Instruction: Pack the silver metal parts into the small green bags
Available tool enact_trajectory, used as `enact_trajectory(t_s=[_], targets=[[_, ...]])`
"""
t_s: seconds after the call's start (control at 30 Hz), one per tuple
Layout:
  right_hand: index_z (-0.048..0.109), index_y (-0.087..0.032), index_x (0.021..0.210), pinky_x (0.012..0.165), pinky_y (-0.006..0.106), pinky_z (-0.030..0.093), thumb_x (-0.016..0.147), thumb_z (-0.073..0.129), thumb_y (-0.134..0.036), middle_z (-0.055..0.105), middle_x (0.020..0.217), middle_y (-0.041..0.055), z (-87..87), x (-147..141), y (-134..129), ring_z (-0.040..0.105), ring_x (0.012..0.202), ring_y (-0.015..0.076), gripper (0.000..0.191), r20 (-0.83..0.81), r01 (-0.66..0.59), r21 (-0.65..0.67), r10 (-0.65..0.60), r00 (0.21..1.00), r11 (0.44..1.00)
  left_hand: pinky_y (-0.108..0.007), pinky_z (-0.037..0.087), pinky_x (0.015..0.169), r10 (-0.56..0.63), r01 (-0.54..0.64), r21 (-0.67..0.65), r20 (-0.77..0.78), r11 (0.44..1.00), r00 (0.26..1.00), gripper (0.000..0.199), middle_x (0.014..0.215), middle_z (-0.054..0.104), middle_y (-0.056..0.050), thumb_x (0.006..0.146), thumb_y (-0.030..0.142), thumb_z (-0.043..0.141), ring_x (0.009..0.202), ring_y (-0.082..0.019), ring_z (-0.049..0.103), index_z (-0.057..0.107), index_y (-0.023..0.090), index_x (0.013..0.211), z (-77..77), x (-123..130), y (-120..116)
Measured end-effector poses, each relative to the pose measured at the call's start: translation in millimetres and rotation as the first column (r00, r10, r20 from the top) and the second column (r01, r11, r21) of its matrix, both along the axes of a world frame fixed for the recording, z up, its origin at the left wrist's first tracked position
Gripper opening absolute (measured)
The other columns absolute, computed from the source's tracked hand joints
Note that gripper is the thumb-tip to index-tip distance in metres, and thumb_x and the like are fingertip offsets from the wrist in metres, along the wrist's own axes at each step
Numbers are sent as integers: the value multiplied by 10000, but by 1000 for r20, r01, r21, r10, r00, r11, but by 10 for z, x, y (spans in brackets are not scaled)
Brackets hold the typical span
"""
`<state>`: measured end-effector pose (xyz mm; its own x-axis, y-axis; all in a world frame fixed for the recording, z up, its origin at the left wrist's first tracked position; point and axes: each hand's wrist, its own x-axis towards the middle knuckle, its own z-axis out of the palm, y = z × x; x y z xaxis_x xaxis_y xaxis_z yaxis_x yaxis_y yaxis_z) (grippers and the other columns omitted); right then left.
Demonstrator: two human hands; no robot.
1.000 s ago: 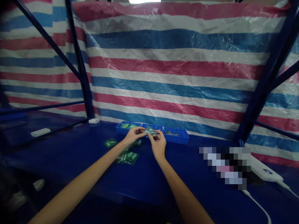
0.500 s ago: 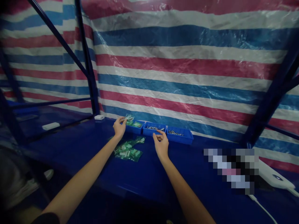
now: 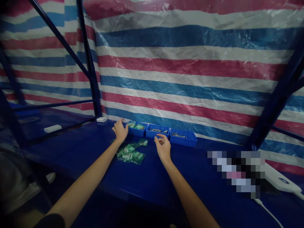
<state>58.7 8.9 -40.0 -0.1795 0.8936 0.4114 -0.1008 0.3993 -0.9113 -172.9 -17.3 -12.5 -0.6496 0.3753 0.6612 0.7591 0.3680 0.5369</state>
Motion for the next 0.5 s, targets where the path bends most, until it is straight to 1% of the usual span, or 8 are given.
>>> enact_trajectory(t_s=[0.07,0.13,0.17,0.23,0.3,0.37,0.43,0.5], targets=[[601,-154,952,605,281,460,681,626,-505,627,634,31,-13,-6,7,602,644,180,445,1,-11,9,11,1000,1000,-401,296,940,-62,55,-84,-80,995,995,390,1174,576,-117,840,294,431,1110,-273,464,480,183,1210,-13,14,7],[594,-159,963,572,270,449,690,617,-497,616,653,24,-23,-12,10,578,602,160,436,25,-14,21,14,1000,1000,-417,283,948,-141,116,-187,-126,975,982,346,1123,603,-115,856,339,408,1080,-279,479,535,191,1143,-25,28,23],[592,-162,970,559,266,443,696,611,-491,614,672,23,-26,-15,7,560,576,146,429,50,-16,30,15,999,999,-429,282,946,-166,132,-232,-134,964,977,337,1096,613,-120,857,359,405,1066,-287,484,561,189,1103,-25,40,28],[594,-171,982,568,268,442,702,605,-478,621,736,31,-27,-19,-11,546,575,135,415,116,-28,70,20,993,997,-445,297,928,-179,131,-292,-144,948,973,345,1078,612,-137,851,385,408,1052,-306,486,579,177,1067,-5,82,17],[608,-191,991,643,292,457,694,616,-465,634,838,48,-23,-19,-48,571,672,156,404,207,-59,156,26,978,986,-446,323,906,-153,96,-313,-161,945,975,366,1110,589,-155,848,387,409,1062,-318,478,559,164,1097,41,150,-23],[626,-227,998,774,343,447,676,637,-460,631,966,54,-19,-17,-101,579,839,191,398,334,-122,269,26,942,955,-444,347,888,-96,35,-333,-168,942,981,390,1146,555,-182,845,370,407,1075,-327,471,524,138,1137,97,230,-81],[632,-269,1021,897,409,385,662,655,-473,599,1094,51,-15,-15,-163,537,1011,225,413,485,-212,337,24,874,918,-452,369,869,-16,-36,-380,-134,924,991,423,1176,514,-220,829,352,434,1083,-340,472,491,96,1162,141,300,-134],[619,-301,1072,961,462,315,652,663,-504,542,1211,56,-11,-15,-222,467,1138,253,469,612,-297,325,39,790,898,-470,396,835,54,-58,-484,-23,873,998,476,1203,479,-248,800,351,484,1087,-361,478,463,75,1188,165,341,-165]])
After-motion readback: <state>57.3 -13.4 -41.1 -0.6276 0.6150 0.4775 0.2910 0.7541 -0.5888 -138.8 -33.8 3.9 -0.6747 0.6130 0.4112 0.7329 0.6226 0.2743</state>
